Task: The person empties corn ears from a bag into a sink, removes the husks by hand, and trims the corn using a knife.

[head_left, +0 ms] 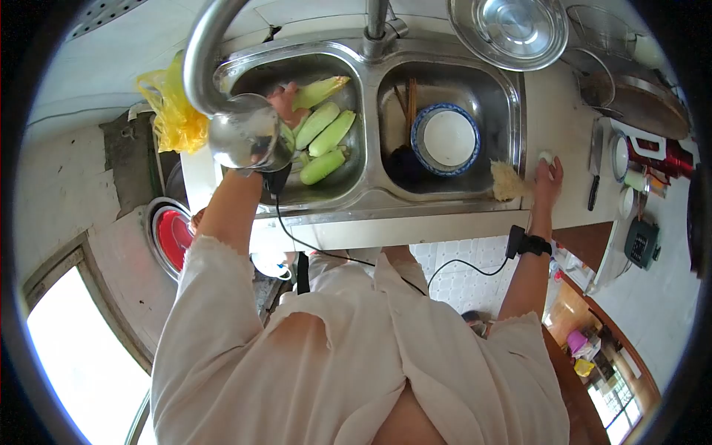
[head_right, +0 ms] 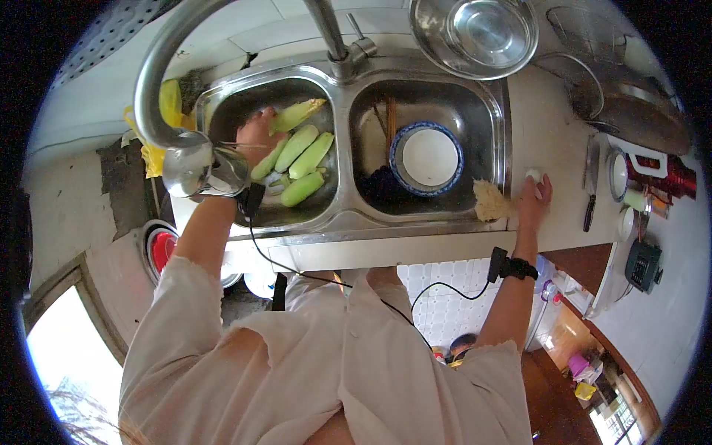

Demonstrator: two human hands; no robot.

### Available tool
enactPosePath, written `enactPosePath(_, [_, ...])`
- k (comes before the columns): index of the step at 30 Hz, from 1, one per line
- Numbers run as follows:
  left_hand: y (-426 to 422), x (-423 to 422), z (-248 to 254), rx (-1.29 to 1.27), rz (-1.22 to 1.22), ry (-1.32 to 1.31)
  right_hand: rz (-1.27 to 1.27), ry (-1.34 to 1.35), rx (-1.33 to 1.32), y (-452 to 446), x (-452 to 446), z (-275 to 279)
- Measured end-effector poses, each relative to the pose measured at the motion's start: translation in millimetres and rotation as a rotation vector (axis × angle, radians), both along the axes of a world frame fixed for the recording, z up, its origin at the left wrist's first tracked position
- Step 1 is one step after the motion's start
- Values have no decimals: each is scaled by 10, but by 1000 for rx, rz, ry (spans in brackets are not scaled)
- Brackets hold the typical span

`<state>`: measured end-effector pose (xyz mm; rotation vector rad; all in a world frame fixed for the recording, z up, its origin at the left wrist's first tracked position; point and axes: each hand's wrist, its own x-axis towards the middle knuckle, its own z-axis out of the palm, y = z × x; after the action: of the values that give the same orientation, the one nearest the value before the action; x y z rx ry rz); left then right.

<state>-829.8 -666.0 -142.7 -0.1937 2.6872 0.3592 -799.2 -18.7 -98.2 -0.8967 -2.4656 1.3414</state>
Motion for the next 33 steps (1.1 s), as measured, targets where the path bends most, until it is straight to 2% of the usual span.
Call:
enactPosePath(2, [23,277,230,22,-126,403,-19,-44,-54,-90,31,125])
enactPosePath(3, [-19,329,170,19,-115,407,-10,-60,219,-45,37,96])
enactPosePath(4, [-59,418,-36,465,77,401,-1,-72,494,-31,30,99])
enactPosePath(5, [-101,508,-159,626,159,401,14,-62,493,-132,18,149])
enactPosePath(7, [-180,691,-395,953,328,416,137,291,304,-579,14,295])
enactPosePath(8, [-74,808,-230,1246,421,338,278,292,121,-1061,15,401])
enactPosePath(9, [37,847,-35,1391,564,252,415,286,-64,-1680,28,510])
enactPosePath(10, [150,887,164,1537,732,176,643,171,86,-2213,50,594])
enactPosePath(11, [265,927,363,1664,914,115,759,79,-343,-2861,116,733])
enactPosePath(12, [286,908,362,1754,987,94,873,-13,-474,-3314,130,510])
enactPosePath(13, [290,900,361,1844,1062,74,871,-33,-529,-3788,228,285])
enactPosePath(14, [359,892,682,1798,1070,85,1055,-48,-360,-4153,180,-104])
enactPosePath(15, [369,901,713,1816,1112,88,1124,-30,-239,-4454,200,-148])
enactPosePath(16, [348,903,559,1910,1111,94,1186,-6,-116,-4757,219,-180])
enactPosePath(17, [310,930,396,2003,1111,103,1140,46,-51,-5007,242,136])
enactPosePath(18, [250,985,420,2062,1194,111,1129,-116,-7,-5123,248,464])
enactPosePath(20, [63,1118,428,2102,1206,92,1166,-76,54,-5265,108,-132])
enactPosePath(22, [-11,1281,496,2070,1207,12,1180,-390,-93,-5239,-50,-24])
enactPosePath(25, [-8,1304,343,2101,1191,-63,1187,-521,36,-5229,-71,269])
enactPosePath(26, [31,1297,283,2070,1260,-53,1204,-526,48,-5291,-54,407])
enactPosePath(28, [93,1305,302,2073,1306,-34,1284,-438,413,-5368,8,620])
enactPosePath(31, [58,1362,448,2007,1319,-16,1218,-290,397,-5369,84,751])
enactPosePath(32, [40,1378,514,2012,1301,-20,1154,-218,263,-5333,117,653])
enactPosePath(33, [35,1400,521,2014,1284,-29,1161,-217,268,-5327,173,685])
